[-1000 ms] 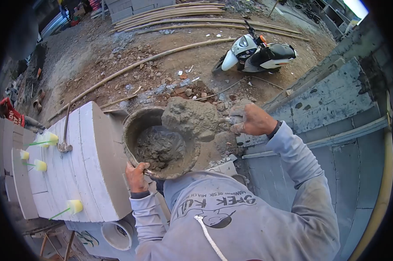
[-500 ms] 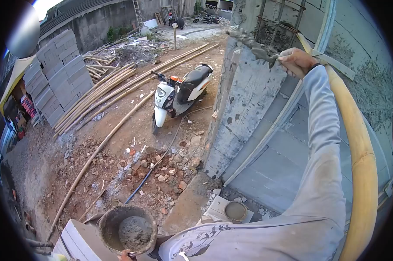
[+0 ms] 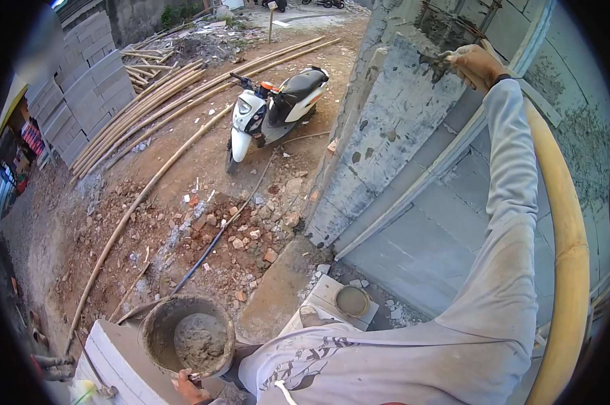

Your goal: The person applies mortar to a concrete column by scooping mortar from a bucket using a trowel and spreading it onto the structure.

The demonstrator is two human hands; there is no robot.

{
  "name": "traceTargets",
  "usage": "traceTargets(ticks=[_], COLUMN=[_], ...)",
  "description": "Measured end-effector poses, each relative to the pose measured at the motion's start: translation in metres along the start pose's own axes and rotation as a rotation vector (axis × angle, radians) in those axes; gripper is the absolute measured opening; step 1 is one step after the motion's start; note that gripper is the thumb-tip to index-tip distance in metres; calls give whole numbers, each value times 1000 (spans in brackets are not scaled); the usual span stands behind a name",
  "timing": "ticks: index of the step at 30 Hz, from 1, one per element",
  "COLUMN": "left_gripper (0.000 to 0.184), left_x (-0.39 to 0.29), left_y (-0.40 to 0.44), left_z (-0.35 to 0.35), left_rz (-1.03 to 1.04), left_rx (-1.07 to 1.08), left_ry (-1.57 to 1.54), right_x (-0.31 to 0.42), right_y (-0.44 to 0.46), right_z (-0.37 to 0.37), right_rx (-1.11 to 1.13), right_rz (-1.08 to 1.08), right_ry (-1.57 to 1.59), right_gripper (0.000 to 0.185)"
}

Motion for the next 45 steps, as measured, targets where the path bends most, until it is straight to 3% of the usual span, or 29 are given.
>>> traceTargets(ticks=[3, 6, 7, 10, 11, 13, 17, 19, 20, 21, 22, 23, 26, 29, 32, 42, 45], left_gripper=[43, 66, 66, 66, 63, 58, 63, 54, 49, 48, 44, 40, 31, 33, 35, 34, 41], left_x=[-30, 2, -36, -34, -43, -67, -69, -65, -73, -75, -83, -93, -78, -78, -85, -75, -62], left_y=[-42, -16, -42, -36, -41, -51, -34, -32, -36, -40, -45, -49, -56, -74, -86, -99, -93], left_z=[28, -2, 24, 22, 32, 54, 47, 38, 43, 42, 49, 57, 56, 67, 67, 52, 43], left_rz=[89, 127, 43, 83, 124, 215, 141, 63, 212, 160, 82, 55, 152, 224, 196, 242, 163], left_rx=[8, 43, 75, 59, 3, -99, 54, 10, -3, -48, -31, -34, -13, 12, -11, -72, -116], left_ry=[-29, -5, 28, 93, 78, 69, 94, 230, 269, 439, 418, 448, 426, 281, 368, 207, -19], right_x=[40, 67, 83, 109, 122, 142, 182, 197, 202, 211, 209, 210, 204, 190, 190, 170, 171], right_y=[-56, -101, -124, -194, -223, -281, -332, -335, -337, -339, -347, -359, -379, -398, -398, -421, -404], right_z=[99, 211, 253, 388, 424, 479, 537, 550, 561, 565, 579, 591, 625, 630, 615, 595, 583], right_rx=[116, 308, 408, 668, 822, 804, 730, 500, 434, 509, 373, 361, 694, 885, 1046, 1118, 1062], right_rz=[-145, -475, -615, -983, -990, -1193, -1477, -1686, -1719, -1721, -1771, -1780, -1629, -1538, -1477, -1461, -1465], right_ry=[22, -279, -298, -360, -362, -411, -472, -640, -698, -676, -550, -622, -456, -483, -604, -452, -368], right_gripper=[17, 38, 41, 46, 47, 30, 20, 18, 17, 18, 15, 12, 16, 18, 18, 22, 21])
Point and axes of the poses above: each hand's wrist, its own y-axis towards the middle knuckle, its own z-axis out of the palm, x = y × z, the point moved 2 cm from there along y, towards the middle knuckle, and after that the axes turned 8 degrees about z, right-handed, at the moved point
